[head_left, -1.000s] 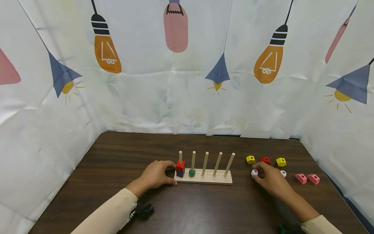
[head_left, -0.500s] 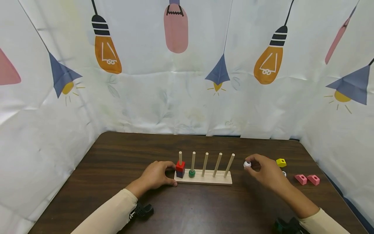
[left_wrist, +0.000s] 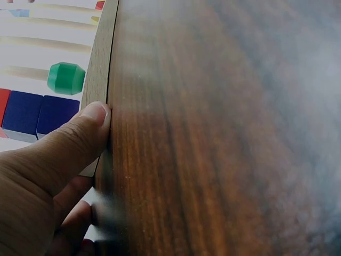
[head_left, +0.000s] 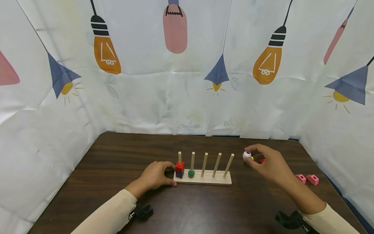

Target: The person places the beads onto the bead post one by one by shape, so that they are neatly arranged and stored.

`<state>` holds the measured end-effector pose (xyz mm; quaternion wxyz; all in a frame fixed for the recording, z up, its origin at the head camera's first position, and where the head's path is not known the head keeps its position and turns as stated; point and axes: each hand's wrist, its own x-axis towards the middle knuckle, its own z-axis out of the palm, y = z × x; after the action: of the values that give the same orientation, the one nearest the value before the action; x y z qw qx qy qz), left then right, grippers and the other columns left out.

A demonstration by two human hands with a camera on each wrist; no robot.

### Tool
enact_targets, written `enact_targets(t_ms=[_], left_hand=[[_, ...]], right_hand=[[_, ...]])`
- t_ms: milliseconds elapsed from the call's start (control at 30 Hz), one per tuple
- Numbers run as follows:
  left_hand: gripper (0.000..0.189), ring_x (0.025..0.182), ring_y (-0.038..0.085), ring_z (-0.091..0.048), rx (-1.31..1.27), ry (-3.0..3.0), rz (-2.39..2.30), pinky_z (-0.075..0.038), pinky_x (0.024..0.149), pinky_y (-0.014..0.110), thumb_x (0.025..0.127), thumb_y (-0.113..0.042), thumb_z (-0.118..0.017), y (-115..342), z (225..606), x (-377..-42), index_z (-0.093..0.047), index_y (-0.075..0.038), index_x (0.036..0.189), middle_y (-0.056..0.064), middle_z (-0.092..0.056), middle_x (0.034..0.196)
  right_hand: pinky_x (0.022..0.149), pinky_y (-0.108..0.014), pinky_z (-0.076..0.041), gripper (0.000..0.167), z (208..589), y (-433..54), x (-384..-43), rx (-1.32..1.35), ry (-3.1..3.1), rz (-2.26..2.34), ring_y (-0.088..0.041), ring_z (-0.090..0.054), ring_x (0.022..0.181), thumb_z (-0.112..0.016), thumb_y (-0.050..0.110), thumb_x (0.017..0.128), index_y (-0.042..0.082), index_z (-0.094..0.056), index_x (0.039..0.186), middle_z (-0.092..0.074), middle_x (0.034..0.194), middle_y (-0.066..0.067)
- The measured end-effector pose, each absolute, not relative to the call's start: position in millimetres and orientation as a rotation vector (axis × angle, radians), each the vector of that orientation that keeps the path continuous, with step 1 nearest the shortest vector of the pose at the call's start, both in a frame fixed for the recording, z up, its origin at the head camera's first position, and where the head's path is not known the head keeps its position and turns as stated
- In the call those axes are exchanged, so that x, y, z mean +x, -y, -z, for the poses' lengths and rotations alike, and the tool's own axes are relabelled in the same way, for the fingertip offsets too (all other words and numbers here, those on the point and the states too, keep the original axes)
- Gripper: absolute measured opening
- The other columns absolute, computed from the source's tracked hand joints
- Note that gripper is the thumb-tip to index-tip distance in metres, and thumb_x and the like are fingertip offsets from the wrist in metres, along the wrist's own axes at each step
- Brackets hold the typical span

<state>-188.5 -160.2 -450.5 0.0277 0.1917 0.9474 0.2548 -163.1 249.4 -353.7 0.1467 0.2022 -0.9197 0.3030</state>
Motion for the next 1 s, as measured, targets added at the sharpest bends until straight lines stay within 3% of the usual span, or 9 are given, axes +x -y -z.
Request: enact_targets(t_ms=[200,433,700,1000], left_hand=[[0.058,0.101,0.024,-0.069,0.591,-2.922,-0.789,-0.053,0.087,0.048,0.067,-0.045,-0.095,160.6,450.9,-189.0,-0.074,-0.018,0.114,-0.004,-0.075,0.109],[0.058,0.101,0.023,-0.069,0.599,-2.919,-0.801,-0.053,0.087,0.048,0.067,-0.045,-0.095,160.5,451.0,-189.0,-0.073,-0.018,0.114,-0.004,-0.075,0.109],[0.057,0.100,0.023,-0.069,0.604,-2.912,-0.817,-0.053,0.087,0.048,0.068,-0.044,-0.095,160.9,450.4,-188.0,-0.073,-0.018,0.114,-0.003,-0.075,0.109],[0.056,0.101,0.022,-0.069,0.607,-2.907,-0.825,-0.053,0.087,0.048,0.068,-0.044,-0.095,161.2,451.6,-188.6,-0.074,-0.019,0.113,-0.004,-0.075,0.109]], right_hand=[[0.068,-0.028,-0.057,0.026,345.7,-240.9,-163.3,0.620,2.596,-0.944,-0.011,-0.071,0.086,-0.081,0.013,0.090,0.015,-0.071,0.113,-0.071,0.102,0.006],[0.060,-0.026,-0.053,0.028,340.6,-227.2,-164.4,0.655,2.526,-0.992,-0.010,-0.071,0.080,-0.083,0.006,0.086,0.014,-0.071,0.110,-0.072,0.099,0.004],[0.068,-0.033,-0.058,0.031,337.4,-212.8,-168.9,0.718,2.499,-0.980,-0.011,-0.070,0.079,-0.084,0.000,0.083,0.010,-0.072,0.110,-0.072,0.099,0.003],[0.075,-0.031,-0.058,0.031,338.2,-195.9,-172.3,0.726,2.546,-1.040,-0.012,-0.071,0.086,-0.083,0.005,0.086,0.010,-0.071,0.114,-0.072,0.101,0.003]])
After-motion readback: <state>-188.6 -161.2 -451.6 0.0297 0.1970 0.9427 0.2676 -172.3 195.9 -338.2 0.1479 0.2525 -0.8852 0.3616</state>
